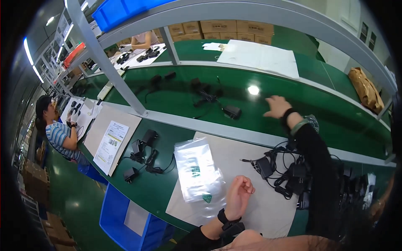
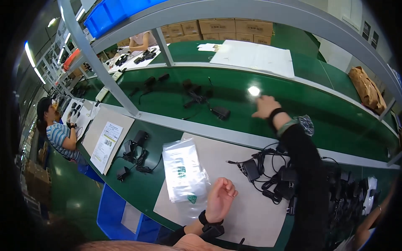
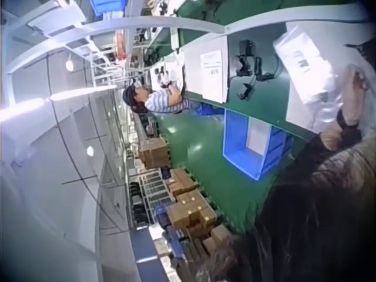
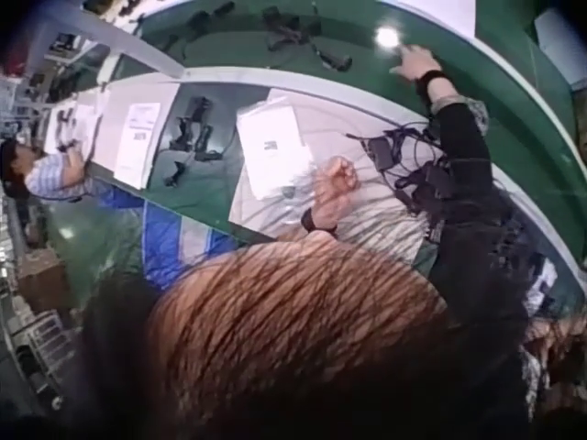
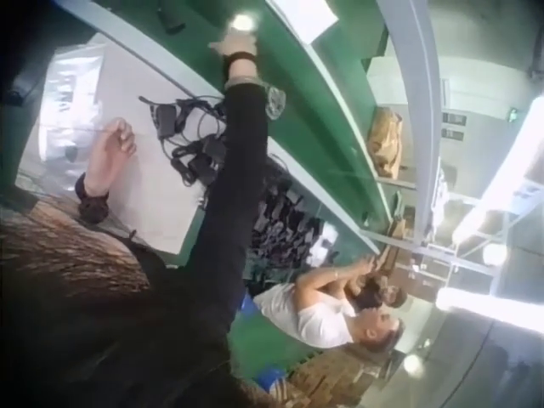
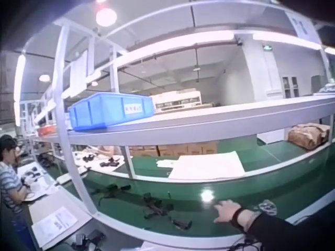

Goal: The person picks up a power adapter and a plastic bag, places the adapter inside the bag, and sets the bagged item on the table, repeating this process for a second adapter.

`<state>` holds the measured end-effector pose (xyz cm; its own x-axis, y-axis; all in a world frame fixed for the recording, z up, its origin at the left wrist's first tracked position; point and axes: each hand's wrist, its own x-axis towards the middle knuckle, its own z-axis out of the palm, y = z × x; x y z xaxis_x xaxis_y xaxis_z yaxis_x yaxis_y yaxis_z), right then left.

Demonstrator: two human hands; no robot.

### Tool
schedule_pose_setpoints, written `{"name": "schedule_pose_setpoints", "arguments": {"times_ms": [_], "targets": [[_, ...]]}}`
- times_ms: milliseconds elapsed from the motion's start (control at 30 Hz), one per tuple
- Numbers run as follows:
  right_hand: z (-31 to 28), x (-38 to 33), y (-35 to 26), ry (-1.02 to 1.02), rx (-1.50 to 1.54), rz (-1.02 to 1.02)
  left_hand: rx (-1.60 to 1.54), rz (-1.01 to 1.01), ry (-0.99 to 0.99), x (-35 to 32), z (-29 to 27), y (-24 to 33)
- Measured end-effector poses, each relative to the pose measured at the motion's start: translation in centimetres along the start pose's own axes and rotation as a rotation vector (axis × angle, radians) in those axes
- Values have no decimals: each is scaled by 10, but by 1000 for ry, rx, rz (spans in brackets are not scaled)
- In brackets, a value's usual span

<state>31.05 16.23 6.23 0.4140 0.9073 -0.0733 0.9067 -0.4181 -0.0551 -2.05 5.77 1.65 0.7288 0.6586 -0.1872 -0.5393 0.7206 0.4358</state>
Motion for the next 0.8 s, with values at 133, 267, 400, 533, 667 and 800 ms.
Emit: {"name": "schedule_pose_setpoints", "arguments": {"times_ms": [133, 267, 400, 533, 667, 800], "targets": [[54, 46, -57, 79, 249, -122, -18, -58, -7, 11, -6, -14], [56, 47, -93, 13, 108, -104, -11, -14, 59, 10, -15, -12], [43, 52, -55, 175, 338, -63, 9, -34, 14, 8, -13, -16], [-42, -33, -54, 212, 1135, -57, 80, 57, 7, 8, -16, -13], [-95, -134, -57, 137, 1417, -134, 484, 498, 33, 6, -1, 2], [-95, -222, -53, -26, 1840, -211, 1051, 1039, -33, 11, 34, 11]]}}
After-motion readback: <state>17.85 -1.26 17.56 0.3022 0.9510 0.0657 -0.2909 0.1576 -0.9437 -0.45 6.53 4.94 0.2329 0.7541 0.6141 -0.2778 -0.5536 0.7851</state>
